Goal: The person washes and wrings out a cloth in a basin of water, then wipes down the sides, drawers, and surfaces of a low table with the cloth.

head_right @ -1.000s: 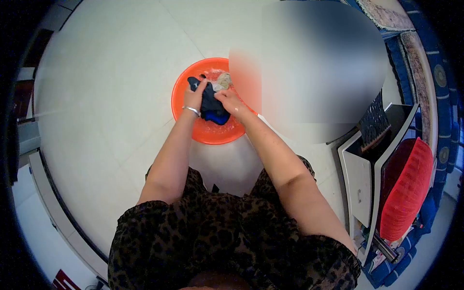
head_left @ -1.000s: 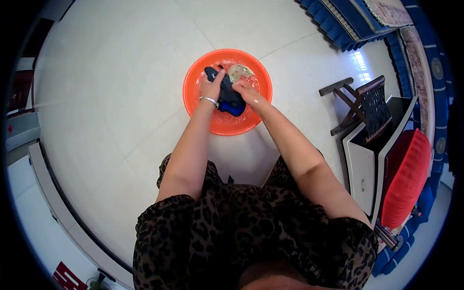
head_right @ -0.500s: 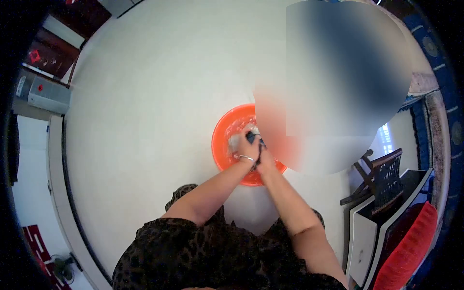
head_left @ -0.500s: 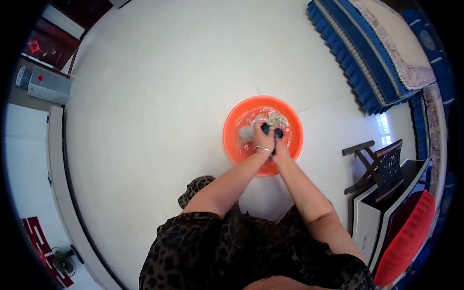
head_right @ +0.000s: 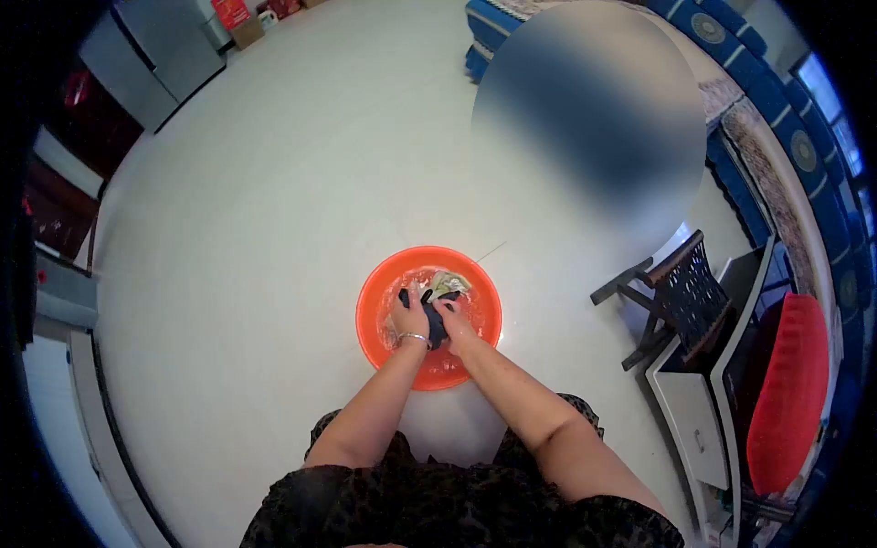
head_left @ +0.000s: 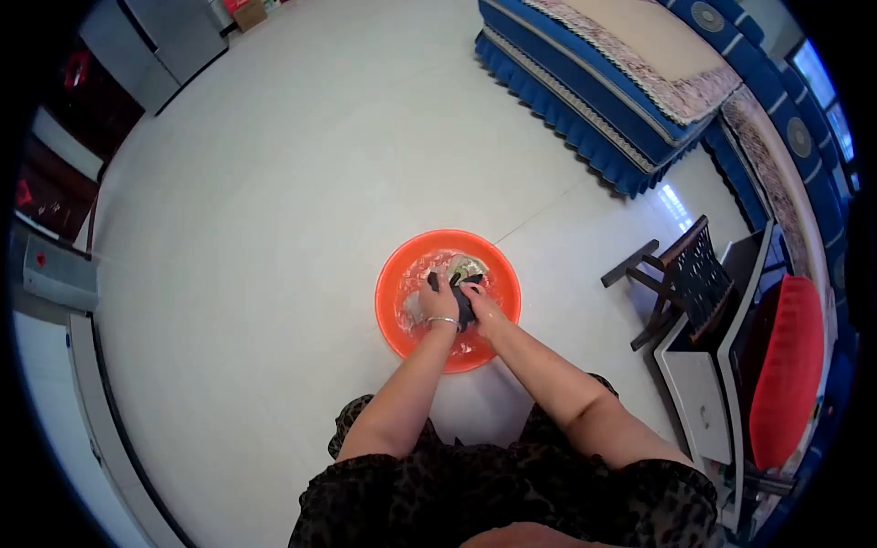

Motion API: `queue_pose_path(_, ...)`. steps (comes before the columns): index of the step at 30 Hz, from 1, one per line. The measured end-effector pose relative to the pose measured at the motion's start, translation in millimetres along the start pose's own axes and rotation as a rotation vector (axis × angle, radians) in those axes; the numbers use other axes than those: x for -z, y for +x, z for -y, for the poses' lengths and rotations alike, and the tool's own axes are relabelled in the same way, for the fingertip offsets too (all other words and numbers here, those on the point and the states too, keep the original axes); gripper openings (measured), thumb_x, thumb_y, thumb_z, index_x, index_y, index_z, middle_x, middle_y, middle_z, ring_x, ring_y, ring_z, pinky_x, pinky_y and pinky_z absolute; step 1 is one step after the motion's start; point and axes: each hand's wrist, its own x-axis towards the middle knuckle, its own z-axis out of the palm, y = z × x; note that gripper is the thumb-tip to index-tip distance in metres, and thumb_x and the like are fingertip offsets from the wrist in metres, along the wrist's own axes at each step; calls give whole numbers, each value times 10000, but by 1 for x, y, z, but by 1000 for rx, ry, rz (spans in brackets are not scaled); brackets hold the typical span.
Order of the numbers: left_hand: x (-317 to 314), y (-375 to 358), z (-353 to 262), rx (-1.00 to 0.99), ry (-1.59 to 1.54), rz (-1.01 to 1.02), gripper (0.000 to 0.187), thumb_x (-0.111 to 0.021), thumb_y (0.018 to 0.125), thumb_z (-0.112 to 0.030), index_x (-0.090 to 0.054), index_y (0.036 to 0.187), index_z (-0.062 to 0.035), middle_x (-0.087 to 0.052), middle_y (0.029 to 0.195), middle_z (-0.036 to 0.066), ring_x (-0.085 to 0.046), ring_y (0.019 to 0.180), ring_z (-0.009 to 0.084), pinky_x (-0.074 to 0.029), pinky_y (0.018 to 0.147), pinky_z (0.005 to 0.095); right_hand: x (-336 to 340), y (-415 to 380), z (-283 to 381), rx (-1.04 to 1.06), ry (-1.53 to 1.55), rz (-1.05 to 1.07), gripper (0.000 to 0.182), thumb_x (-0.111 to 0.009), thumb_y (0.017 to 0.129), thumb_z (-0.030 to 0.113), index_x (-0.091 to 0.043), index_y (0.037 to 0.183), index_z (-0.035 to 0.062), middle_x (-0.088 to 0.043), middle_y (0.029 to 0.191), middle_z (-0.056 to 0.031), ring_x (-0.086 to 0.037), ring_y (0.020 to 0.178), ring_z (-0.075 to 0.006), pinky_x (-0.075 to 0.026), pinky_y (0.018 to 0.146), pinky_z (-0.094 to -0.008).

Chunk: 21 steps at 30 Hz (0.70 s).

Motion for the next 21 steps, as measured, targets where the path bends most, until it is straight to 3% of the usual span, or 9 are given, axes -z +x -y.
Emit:
queue_pose_path(2,-2,1,-4,-79,-139,-55,507,-622,866,-426,-582,1056,42,-650,983,216,-627,893,332,-467,807,423,3,-9,14,-235,-90,-11,422,-512,919,471,-565,1187,149,-606,1162,-96,-631,972,-221,-506,878,-455)
queue_pose_path(5,-5,-17,-4,-345,-11,111,322,-669,835,-294,-579,1007,-38,-657,894,165,-640,868,307,-478,762,391,22,18,-1,-282,289,386,478,-454,923,532,-569,1168,138,-605,1169,-85,-603,1045,-236,-469,935,-468)
queue_pose_path(6,-13,-29,4,-370,-5,177,308,-684,816,-285,-569,989,-58,-657,876,144,-641,855,298,-481,754,386,13,4,17,-324,427,350,460,-502,901,494,-576,1140,108,-625,1092,-106,-604,970,-311,-476,878,-506)
queue_pose_path(8,-25,-58,10,-383,65,364,312,-731,767,-242,-566,972,-75,-649,866,102,-633,828,263,-482,761,355,61,49,17,-282,287,693,434,-489,915,477,-597,1119,110,-640,1063,-108,-596,995,-256,-490,866,-437)
queue_pose_path(11,-9,-79,-16,-287,133,429,298,-757,742,-205,-591,954,-76,-649,876,104,-628,824,255,-484,764,336,72,74,-47,-173,1054,828,396,-475,949,398,-582,1138,67,-635,1081,-127,-602,987,-246,-508,840,-402)
queue_pose_path(13,-9,-62,-9,-155,51,275,262,-747,755,-221,-612,928,-78,-658,882,126,-633,840,272,-484,764,342,55,74,-68,-74,1035,557,371,-473,961,352,-575,1150,49,-629,1106,-126,-605,987,-244,-511,841,-391)
queue_pose_path(15,-18,-10,27,21,-110,23,239,-730,776,-258,-636,898,-75,-667,892,148,-637,862,288,-483,777,350,18,36,-40,-68,209,43,345,-475,968,311,-573,1156,39,-626,1123,-113,-606,995,-235,-509,854,-382)
queue_pose_path(19,-14,-25,19,-61,179,214,265,-613,871,-276,-615,1011,-50,-668,931,150,-633,866,297,-480,789,381,23,30,-15,-153,289,167,247,-482,967,287,-608,1045,89,-631,1013,-58,-604,949,-207,-509,823,-363)
queue_pose_path(21,-26,-43,26,-64,86,267,361,-598,855,-364,-616,1091,-92,-660,990,144,-594,965,324,-445,864,400,31,21,5,53,463,564,203,-492,960,277,-594,927,104,-605,877,-39,-585,831,-192,-502,729,-337)
